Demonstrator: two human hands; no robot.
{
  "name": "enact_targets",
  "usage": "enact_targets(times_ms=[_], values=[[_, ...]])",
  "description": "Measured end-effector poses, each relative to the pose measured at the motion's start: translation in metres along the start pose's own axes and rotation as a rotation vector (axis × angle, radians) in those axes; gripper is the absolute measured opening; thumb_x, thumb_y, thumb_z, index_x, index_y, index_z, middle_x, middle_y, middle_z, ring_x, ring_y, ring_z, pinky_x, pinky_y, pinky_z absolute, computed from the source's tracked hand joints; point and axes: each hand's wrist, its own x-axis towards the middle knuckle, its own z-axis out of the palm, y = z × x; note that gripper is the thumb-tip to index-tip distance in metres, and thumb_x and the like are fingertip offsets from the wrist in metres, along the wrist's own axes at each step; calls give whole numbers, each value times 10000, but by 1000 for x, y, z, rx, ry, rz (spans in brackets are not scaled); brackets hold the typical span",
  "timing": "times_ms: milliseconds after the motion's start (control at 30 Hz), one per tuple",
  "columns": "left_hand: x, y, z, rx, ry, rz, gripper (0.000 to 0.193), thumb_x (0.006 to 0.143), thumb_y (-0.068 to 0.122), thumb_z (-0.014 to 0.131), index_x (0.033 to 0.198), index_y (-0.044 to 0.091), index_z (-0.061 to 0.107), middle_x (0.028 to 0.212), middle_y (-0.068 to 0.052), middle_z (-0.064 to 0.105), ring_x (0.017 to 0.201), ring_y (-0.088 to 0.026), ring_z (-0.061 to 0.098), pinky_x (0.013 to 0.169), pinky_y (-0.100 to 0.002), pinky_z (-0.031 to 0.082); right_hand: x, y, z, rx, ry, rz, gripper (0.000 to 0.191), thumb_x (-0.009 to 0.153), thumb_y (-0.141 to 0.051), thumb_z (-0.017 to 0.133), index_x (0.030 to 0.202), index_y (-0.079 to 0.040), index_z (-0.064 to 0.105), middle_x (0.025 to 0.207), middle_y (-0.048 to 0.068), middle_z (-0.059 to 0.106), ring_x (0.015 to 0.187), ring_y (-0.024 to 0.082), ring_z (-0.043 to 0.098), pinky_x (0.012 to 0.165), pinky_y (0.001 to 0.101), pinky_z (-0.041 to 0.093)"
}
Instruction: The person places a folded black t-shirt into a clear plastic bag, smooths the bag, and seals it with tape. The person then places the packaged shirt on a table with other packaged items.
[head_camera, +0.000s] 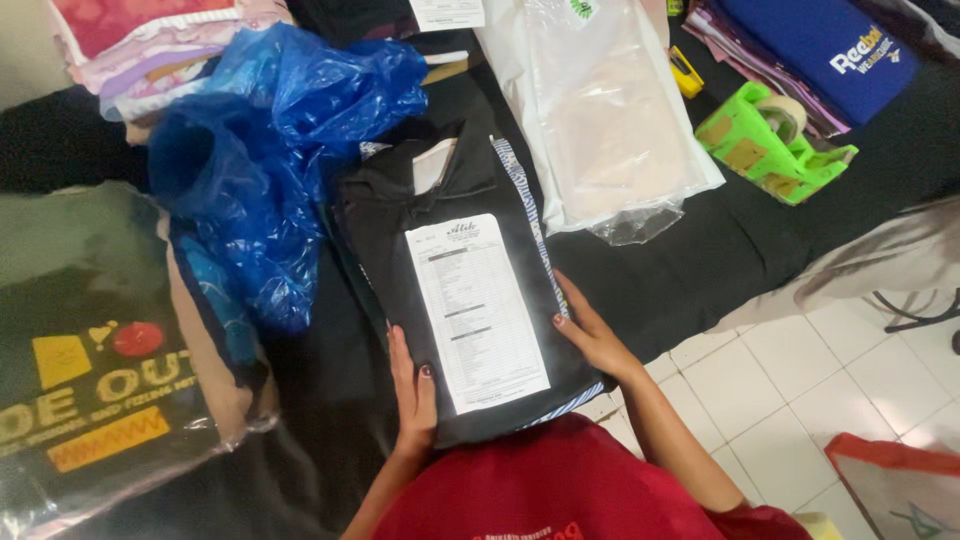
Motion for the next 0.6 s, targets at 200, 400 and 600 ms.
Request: enact_targets(times_ms=[200,400,600], values=[[10,-12,-8,-430,101,-368,816,1015,310,450,1635,48,-12,1715,-200,17,1578,-322,79,1249,-448,103,27,18,-7,157,26,95,769,1013,-433,474,1628,-71,188,1685,184,252,1547,312,261,1216,410,239],[34,-48,-15,-613,134,-338,866,1030,518,412,1650,60,16,1737,-206,36,1594,-330,95,1271,-441,107,57,37,-10,145,63,124,790,1023,-458,473,1628,-47,174,1657,210,268,1545,306,260,1228,388,213],[29,-48,-5,-347,85,-77,1029,995,632,524,1675,41,28,1759,-182,16,1606,-322,105,1283,-440,125,60,31,-3,143,16,109,770,1014,-464,480,1611,-48,228,1655,169,315,1538,283,276,1224,375,211]])
